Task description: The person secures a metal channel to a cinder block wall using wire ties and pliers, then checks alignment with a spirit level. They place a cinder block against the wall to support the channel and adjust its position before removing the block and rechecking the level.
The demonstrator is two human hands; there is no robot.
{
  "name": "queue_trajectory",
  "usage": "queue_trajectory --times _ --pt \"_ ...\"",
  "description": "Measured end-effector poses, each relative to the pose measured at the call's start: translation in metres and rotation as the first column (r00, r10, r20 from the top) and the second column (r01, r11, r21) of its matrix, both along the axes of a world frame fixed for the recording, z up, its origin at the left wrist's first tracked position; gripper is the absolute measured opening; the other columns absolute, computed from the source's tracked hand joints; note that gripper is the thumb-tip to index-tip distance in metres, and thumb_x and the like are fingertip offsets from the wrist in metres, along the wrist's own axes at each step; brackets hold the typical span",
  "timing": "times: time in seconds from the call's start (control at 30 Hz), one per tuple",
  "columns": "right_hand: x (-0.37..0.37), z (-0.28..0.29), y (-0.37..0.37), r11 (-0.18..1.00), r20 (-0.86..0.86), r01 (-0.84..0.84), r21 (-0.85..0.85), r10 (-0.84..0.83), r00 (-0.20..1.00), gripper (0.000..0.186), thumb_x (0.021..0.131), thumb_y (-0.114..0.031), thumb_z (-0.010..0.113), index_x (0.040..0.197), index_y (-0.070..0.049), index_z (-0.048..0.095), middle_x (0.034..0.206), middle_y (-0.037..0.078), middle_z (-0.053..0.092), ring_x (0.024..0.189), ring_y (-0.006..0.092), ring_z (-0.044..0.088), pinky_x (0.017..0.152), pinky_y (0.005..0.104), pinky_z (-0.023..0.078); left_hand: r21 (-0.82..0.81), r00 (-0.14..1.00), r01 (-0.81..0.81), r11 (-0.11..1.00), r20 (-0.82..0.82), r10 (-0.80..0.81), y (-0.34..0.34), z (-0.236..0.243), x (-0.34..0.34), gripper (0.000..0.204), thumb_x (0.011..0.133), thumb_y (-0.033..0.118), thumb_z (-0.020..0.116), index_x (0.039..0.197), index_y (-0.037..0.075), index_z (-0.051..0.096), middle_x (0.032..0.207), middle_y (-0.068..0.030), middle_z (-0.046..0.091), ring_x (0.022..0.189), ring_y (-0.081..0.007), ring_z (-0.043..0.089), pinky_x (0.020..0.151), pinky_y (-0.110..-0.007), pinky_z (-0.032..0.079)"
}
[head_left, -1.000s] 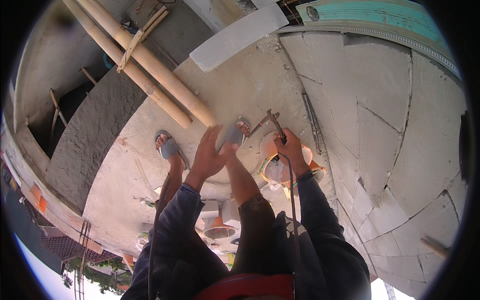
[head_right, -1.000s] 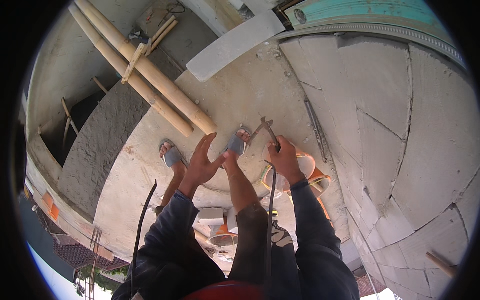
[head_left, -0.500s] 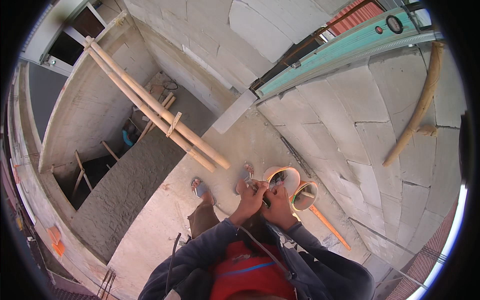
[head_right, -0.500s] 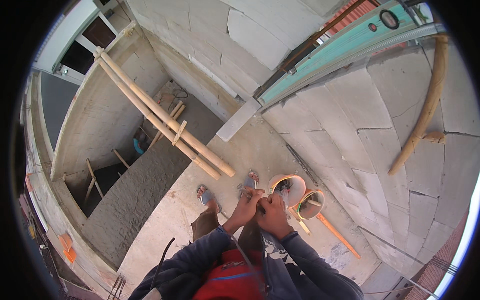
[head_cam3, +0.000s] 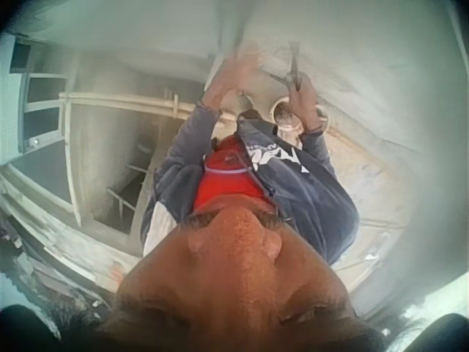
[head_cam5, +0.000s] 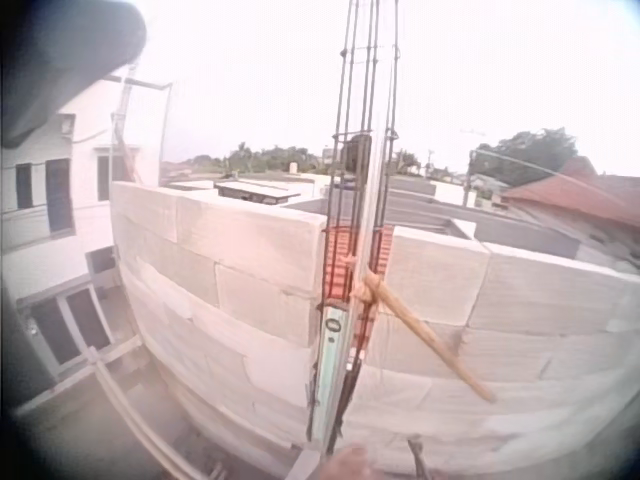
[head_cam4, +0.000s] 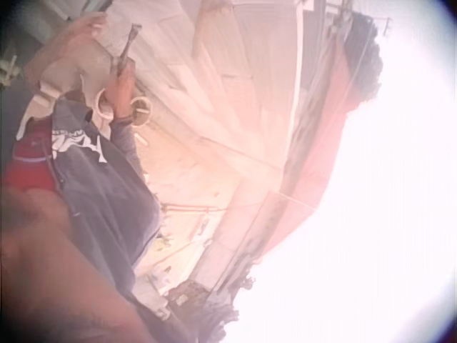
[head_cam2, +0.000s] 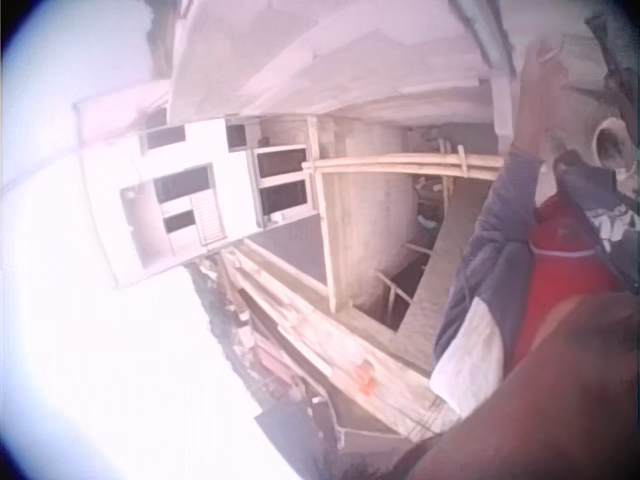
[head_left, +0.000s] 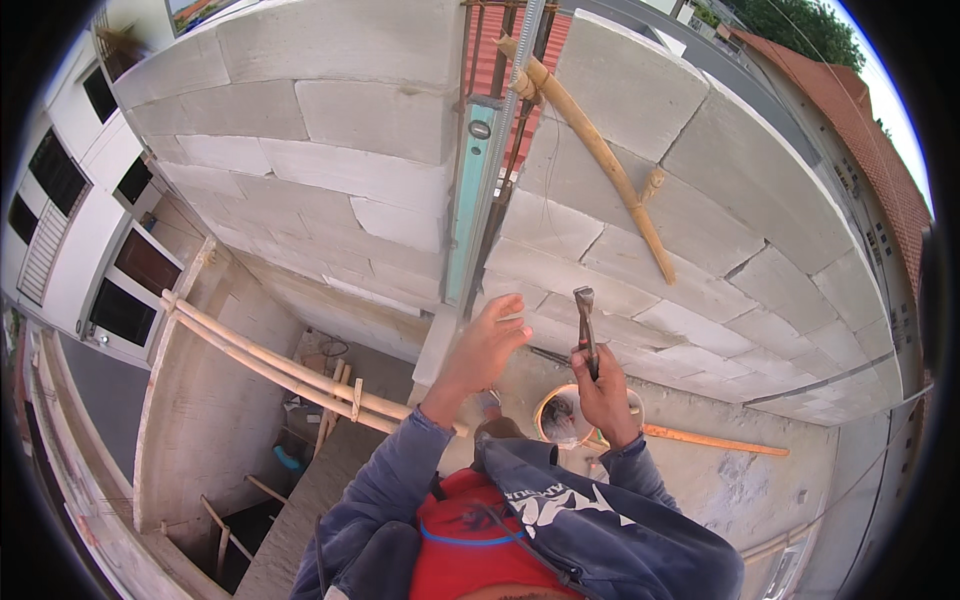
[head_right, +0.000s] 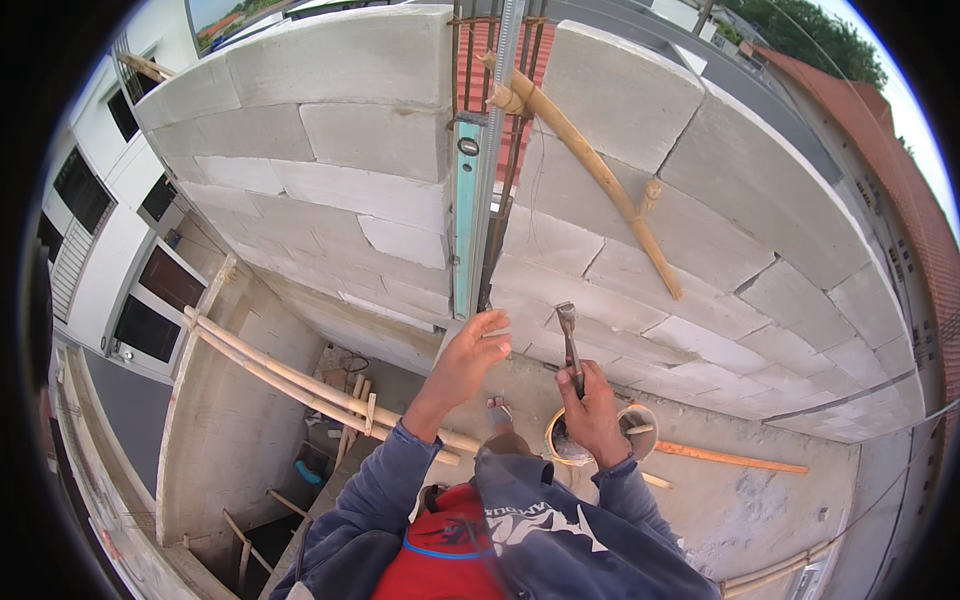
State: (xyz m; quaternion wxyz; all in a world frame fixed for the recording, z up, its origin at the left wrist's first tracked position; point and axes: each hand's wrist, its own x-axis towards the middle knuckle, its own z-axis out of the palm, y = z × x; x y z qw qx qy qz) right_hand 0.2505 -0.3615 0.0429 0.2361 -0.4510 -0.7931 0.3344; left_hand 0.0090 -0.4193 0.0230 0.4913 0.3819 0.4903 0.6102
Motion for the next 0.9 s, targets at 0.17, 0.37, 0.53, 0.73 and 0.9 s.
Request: queue_trajectory --times 0.17,0.37,0.53,0.73,0.9 --pt "-0.018 0.081 0.105 0.961 -0.003 -0.079 0.264 0.082 0.997 0.023 0.105 -0.007 0.061 0.126 -0.001 0.069 0.128 0.020 0.065 0.114 0.0389 0.067 0.097 0.0459 0.053 0.085 0.964 -0.259 0.962 -0.048 0.263 0.101 0.047 -0.047 0.055 0.108 0.027 0.069 0.152 -0.004 0.055 0.152 -0.0216 0.062 0.135 -0.0279 0.063 0.115 -0.037 0.048" --pt "-0.082 0.109 0.204 0.898 0.118 -0.144 0.417 0.103 0.988 0.033 0.097 -0.001 0.063 0.129 0.001 0.066 0.134 0.021 0.064 0.120 0.0432 0.065 0.101 0.0501 0.053 0.175 0.972 -0.224 0.959 -0.027 0.232 0.197 0.088 -0.026 0.059 0.114 0.034 0.061 0.160 -0.001 0.048 0.136 -0.0156 0.069 0.126 -0.0215 0.066 0.108 -0.033 0.050" --pt "-0.112 0.137 0.230 0.831 0.282 -0.184 0.524 0.034 0.959 0.045 0.089 0.001 0.066 0.134 0.002 0.063 0.142 0.022 0.059 0.126 0.0440 0.062 0.104 0.0533 0.051 0.182 0.987 -0.145 0.972 0.090 0.130 0.221 0.084 -0.020 0.049 0.117 0.029 0.055 0.158 0.001 0.054 0.102 -0.0057 0.069 0.082 -0.0097 0.065 0.076 -0.024 0.053" --pt "-0.135 0.148 0.223 0.734 0.416 -0.184 0.654 -0.145 0.898 0.053 0.087 0.002 0.064 0.140 0.001 0.060 0.147 0.024 0.056 0.130 0.0430 0.059 0.107 0.0554 0.050 0.186 0.984 -0.161 0.969 0.109 0.142 0.229 0.074 -0.025 0.044 0.118 0.026 0.053 0.153 0.000 0.060 0.084 0.0010 0.062 0.069 -0.0050 0.054 0.064 -0.022 0.045" --pt "-0.125 0.154 0.219 0.812 0.416 -0.162 0.561 -0.108 0.903 0.050 0.088 0.000 0.063 0.139 0.001 0.062 0.146 0.024 0.057 0.130 0.0429 0.059 0.106 0.0551 0.051 0.171 0.985 -0.106 0.980 0.151 0.081 0.215 0.081 -0.041 0.042 0.118 0.026 0.052 0.151 0.001 0.062 0.080 0.0025 0.060 0.063 -0.0029 0.049 0.057 -0.021 0.041"
